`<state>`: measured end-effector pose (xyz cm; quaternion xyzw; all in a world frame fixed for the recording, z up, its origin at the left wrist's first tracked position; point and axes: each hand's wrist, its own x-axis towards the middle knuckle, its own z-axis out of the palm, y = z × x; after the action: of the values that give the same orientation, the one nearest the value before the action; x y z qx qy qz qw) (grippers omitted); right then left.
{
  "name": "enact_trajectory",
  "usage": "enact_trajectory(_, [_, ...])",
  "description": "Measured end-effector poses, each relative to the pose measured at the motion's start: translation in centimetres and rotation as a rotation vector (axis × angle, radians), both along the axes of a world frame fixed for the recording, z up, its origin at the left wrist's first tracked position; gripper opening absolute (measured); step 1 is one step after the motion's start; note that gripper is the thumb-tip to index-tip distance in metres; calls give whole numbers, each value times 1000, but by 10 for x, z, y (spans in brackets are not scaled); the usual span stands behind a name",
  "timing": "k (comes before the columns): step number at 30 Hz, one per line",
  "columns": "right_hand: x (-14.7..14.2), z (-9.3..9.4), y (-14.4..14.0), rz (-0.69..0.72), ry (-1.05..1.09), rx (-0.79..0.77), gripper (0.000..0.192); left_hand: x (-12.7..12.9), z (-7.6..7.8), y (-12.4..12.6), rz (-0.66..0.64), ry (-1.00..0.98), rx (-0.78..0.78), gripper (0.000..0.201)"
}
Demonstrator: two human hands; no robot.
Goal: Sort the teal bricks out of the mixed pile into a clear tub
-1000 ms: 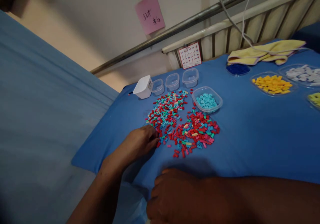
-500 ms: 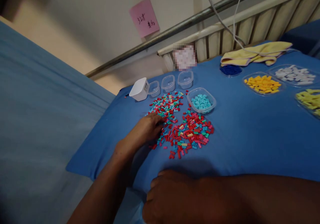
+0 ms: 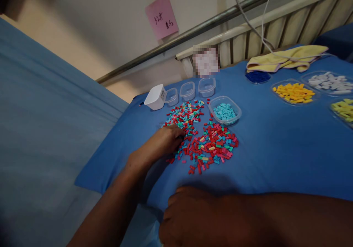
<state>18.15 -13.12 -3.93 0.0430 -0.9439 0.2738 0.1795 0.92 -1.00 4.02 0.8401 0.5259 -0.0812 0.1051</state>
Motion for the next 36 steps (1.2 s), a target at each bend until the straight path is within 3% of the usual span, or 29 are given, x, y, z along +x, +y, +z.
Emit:
enact_trajectory(6, [0,1,1,20,-34,-17,29,2,4,5,-4,-54,-2,18])
enact_trajectory(12, [4,4,2,-2,-7,18,25,-1,4,4,-53,-31,14,22])
enact_trajectory(18, [1,4,2,-2,21,35,26,-12,4,9,163,-459,-35,20])
enact_trajectory(21, [-2,3,3,32,-4,45,26,4,12,20,182,-602,13,19])
enact_trajectory(26, [-4,-3,6,45,-23,-5,33,59,26,48,75,-627,59,16])
enact_trajectory(30, [-4,-16,8,93,-6,-9,12,98,30,67,-27,-587,34,18])
enact_trajectory(33, [-3,-20,8,84,14,-16,7,112,29,74,-78,-560,27,28])
enact_trajectory(36, [-2,-16,9,80,9,-15,6,107,27,73,-67,-580,77,32])
